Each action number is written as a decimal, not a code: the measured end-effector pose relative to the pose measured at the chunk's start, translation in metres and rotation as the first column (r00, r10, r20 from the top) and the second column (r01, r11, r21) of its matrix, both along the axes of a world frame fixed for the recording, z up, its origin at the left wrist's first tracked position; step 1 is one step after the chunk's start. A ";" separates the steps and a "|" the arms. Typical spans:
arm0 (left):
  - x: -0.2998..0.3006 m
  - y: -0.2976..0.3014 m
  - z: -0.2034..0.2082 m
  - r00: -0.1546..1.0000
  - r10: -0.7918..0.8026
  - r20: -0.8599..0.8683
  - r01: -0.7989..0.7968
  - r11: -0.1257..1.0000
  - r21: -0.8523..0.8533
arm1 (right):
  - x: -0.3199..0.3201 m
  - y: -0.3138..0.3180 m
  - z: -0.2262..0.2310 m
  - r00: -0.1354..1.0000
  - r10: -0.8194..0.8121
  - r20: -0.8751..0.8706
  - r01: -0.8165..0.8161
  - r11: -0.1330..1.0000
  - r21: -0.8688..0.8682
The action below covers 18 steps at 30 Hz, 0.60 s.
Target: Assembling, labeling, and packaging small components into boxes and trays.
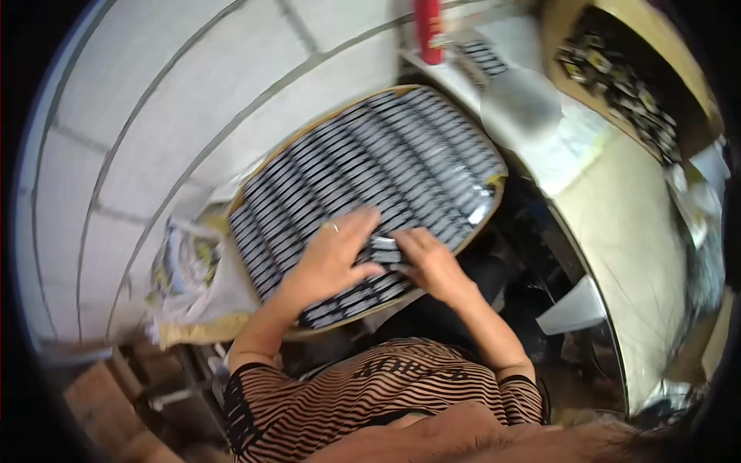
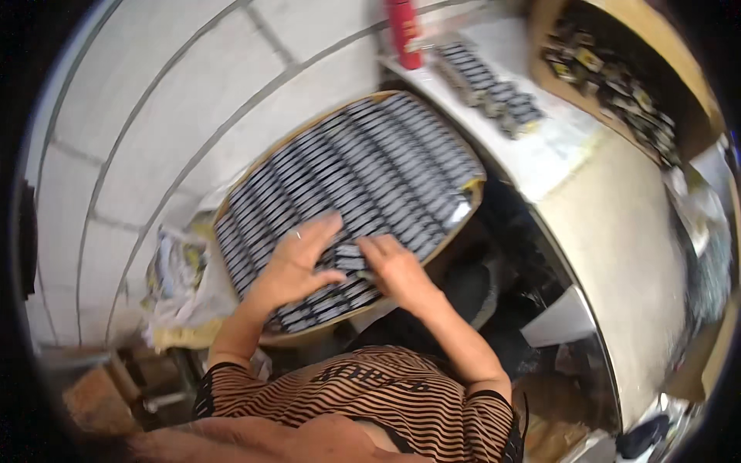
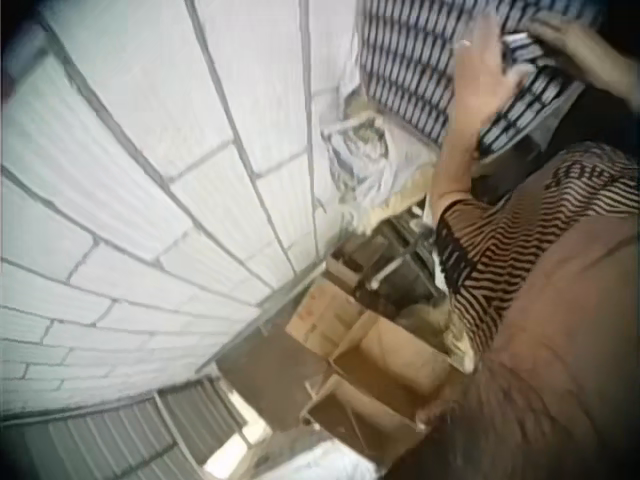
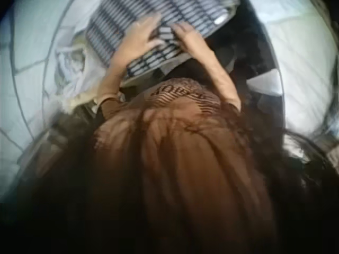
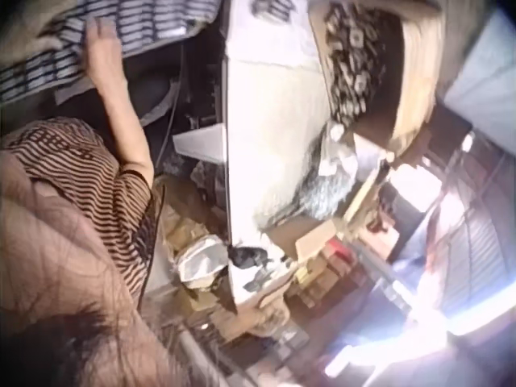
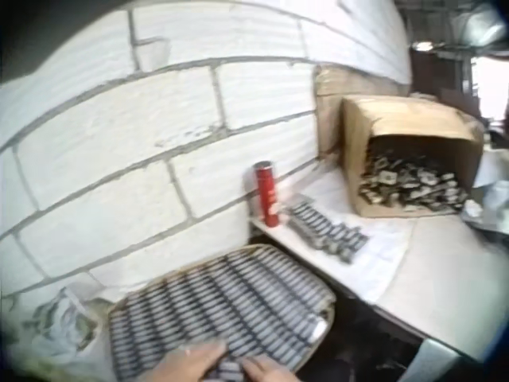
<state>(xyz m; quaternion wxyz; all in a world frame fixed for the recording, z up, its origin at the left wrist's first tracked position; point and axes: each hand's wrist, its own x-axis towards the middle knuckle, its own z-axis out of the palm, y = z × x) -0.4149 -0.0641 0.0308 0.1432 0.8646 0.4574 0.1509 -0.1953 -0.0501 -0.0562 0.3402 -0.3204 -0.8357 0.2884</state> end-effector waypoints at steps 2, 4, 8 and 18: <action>0.028 0.001 -0.014 0.986 -0.053 -0.158 0.053 0.999 -0.003 | 0.015 -0.001 0.018 0.999 -0.026 -0.025 0.026 1.000 -0.011; 0.053 0.020 -0.017 0.989 -0.133 -0.060 0.135 0.990 0.034 | 0.044 0.000 0.035 0.994 -0.109 0.004 0.109 0.994 0.010; 0.119 0.077 -0.009 0.949 -0.276 0.152 0.254 0.955 0.150 | 0.124 -0.019 0.067 0.862 -0.505 0.035 0.499 0.859 0.117; 0.319 0.240 -0.071 0.987 0.158 0.015 -0.150 0.900 0.410 | 0.306 -0.125 0.087 0.311 -0.923 0.227 0.935 0.340 0.101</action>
